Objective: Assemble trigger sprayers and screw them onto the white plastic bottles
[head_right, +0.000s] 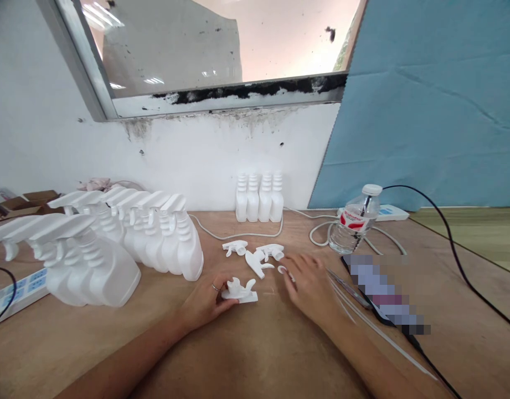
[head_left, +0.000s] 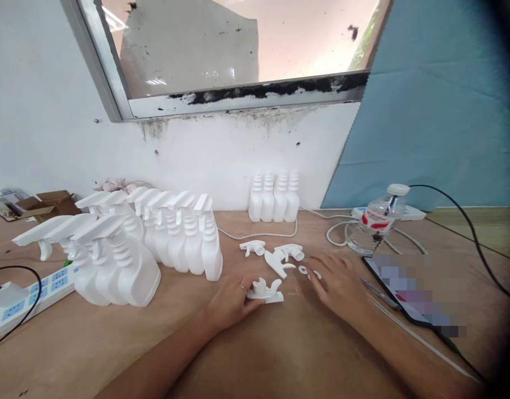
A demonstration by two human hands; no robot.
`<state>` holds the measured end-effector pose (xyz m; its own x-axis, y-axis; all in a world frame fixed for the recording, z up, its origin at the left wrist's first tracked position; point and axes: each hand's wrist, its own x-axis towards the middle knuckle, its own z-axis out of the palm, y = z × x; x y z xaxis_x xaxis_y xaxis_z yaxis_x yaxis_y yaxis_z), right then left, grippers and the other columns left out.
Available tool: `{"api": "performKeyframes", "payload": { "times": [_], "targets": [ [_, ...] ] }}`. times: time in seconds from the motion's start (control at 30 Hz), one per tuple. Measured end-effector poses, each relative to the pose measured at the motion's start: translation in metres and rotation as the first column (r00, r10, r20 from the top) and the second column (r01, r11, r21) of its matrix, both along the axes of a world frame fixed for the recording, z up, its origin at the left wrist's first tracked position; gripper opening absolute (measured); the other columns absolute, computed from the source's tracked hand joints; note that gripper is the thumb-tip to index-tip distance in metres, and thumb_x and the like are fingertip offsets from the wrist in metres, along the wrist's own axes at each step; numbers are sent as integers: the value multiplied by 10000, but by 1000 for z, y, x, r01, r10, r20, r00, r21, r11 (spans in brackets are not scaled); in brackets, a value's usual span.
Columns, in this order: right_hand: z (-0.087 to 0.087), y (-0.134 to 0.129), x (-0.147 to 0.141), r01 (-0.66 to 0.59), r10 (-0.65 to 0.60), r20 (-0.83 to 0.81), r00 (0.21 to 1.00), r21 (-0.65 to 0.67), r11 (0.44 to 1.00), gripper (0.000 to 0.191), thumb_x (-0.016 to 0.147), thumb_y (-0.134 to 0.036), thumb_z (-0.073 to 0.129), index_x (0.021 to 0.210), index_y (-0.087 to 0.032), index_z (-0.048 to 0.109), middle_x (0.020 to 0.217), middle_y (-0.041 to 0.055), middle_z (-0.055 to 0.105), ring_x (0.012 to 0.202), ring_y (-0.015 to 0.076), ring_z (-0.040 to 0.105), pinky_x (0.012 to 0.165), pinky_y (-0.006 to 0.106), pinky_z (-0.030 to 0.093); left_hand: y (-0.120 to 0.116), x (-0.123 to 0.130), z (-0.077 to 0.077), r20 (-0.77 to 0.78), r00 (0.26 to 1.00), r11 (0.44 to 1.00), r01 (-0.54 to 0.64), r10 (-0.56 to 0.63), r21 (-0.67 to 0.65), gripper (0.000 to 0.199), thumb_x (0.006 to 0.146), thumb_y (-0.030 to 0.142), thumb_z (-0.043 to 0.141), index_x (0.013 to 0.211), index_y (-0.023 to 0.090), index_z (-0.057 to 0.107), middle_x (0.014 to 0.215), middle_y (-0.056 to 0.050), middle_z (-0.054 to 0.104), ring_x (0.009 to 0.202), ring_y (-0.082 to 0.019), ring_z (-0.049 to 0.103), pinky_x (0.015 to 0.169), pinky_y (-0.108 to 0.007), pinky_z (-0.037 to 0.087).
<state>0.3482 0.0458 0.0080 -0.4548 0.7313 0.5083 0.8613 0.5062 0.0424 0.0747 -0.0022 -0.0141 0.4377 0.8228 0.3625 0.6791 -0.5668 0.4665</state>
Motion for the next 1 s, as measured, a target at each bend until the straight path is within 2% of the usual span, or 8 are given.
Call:
{"api": "performKeyframes", "payload": {
  "times": [0.07,0.1,0.17,0.27,0.53,0.8,0.9,1.0],
  "targets": [
    [3,11,21,282,-267,141,953,-100,954,248,913,-241,393,971,-170,624,1099,116,628,1079,279,539,858,437,403,0,0,2,12,1000,998,-18,18,-59,339,824,336,629,1112,207,506,1027,-43,617,906,-205,583,779,-313,458],
    [3,15,31,363,-342,165,925,-116,925,248,904,-227,392,970,-152,619,1094,141,621,1076,308,537,813,453,418,0,1,3,11,1000,997,-19,20,-78,331,823,334,627,1109,210,513,1032,-43,614,909,-206,580,778,-313,457],
    [1,21,48,465,-437,189,879,-146,873,230,878,-214,417,931,-125,622,1047,187,619,1013,359,560,726,484,437,0,1,4,13,1000,996,-18,20,-92,340,813,330,636,1112,212,521,1032,-44,608,914,-209,576,778,-314,456],
    [-8,27,63,520,-483,207,851,-203,830,211,854,-250,469,793,-132,632,943,198,637,906,378,601,649,497,455,0,1,3,44,999,998,0,3,-63,382,795,294,658,1140,218,514,1039,-38,603,930,-208,568,802,-315,451],
    [-21,35,64,474,-442,178,879,-227,851,242,854,-241,438,782,-135,643,935,173,652,923,349,609,671,459,457,0,-1,3,14,997,997,80,-80,-7,379,792,288,665,1130,227,506,1079,-29,612,1005,-202,538,859,-318,432],
    [-13,33,66,386,-382,58,922,-178,905,226,842,-223,434,661,-195,566,773,149,676,716,284,647,544,344,384,-3,0,10,0,995,995,100,-100,-25,364,767,326,681,1072,211,519,1031,-20,622,961,-216,554,834,-331,445],
    [-2,31,66,377,-389,-31,921,-178,909,164,872,-263,416,792,-211,549,690,121,666,601,260,633,521,336,377,-4,-1,12,27,998,994,64,-62,-86,402,743,335,703,1074,197,521,990,-24,611,887,-206,569,781,-317,459],
    [10,30,70,276,-330,-289,899,-211,938,175,868,-309,431,1000,-228,512,739,99,656,655,262,628,567,344,413,-2,-2,12,65,996,992,70,-64,-105,413,737,328,714,1085,198,534,975,-19,614,862,-193,568,751,-295,458]
  ]
}}
